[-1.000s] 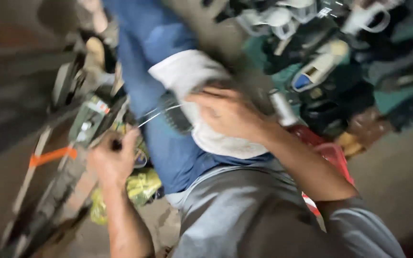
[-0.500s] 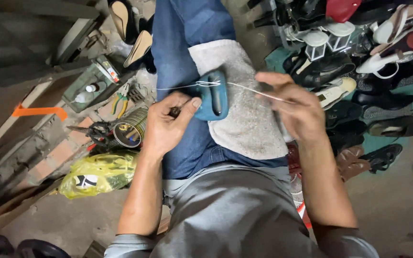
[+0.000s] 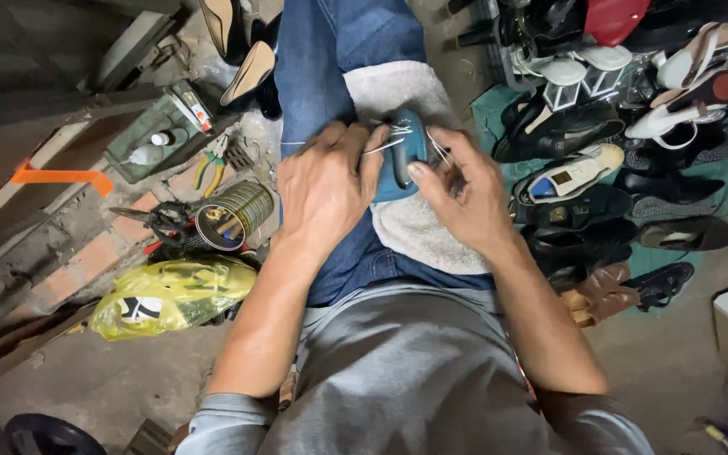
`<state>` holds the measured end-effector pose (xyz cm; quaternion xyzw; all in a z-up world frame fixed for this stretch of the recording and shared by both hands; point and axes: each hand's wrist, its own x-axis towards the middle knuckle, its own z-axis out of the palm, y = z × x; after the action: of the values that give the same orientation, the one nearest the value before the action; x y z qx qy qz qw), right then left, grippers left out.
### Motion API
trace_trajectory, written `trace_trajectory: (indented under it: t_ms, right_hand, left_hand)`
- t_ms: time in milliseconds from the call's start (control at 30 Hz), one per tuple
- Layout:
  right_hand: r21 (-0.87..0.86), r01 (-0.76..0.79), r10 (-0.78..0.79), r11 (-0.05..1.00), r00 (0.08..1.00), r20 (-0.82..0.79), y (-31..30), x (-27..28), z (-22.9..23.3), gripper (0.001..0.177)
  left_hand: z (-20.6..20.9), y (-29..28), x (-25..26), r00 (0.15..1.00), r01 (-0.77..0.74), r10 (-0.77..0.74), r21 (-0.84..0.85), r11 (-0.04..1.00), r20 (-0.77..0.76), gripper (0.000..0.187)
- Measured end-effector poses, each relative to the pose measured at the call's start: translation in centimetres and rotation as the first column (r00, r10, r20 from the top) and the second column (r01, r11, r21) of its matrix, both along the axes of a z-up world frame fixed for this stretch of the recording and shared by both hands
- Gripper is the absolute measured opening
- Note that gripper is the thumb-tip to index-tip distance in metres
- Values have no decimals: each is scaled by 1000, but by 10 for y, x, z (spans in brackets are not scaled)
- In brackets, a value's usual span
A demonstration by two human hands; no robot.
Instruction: Hand-sewing the upper part of a blue shoe to its base using a needle and thread while sitting on the floor.
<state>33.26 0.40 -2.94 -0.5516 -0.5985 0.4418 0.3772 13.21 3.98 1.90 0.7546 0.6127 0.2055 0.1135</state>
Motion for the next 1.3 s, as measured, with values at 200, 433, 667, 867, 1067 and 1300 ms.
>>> trace_trajectory:
  t_ms: [200,433,667,867,1067,1300]
  right_hand:
    - [-19,-6,6,1000,1000,-11,4,-1,7,26]
    - [-54,9,-10,999,999,-32,2,9,-5,25]
    - [-80,8,-18,997,993,-118,0,21,-25,19]
    - [-84,-12,4,996,995,-96,2,13,-17,18]
    - [-104,2,-13,995,994,-105,-1,9,-5,18]
    - [-127,-9,-10,992,990,-143,1,19,-17,18]
  left_hand:
    - [-5,-6,13,997,-4,8,43,999,-83,19]
    - [-2,-4,14,955,72,15,-282,957,296,8]
    - [24,-25,-20,776,201,166,-489,849,608,13]
    - [25,-14,-1,859,117,91,-367,923,504,14]
    - [-7,5,21,954,89,13,-328,940,299,4]
    - [23,-15,-15,755,411,67,-550,727,652,10]
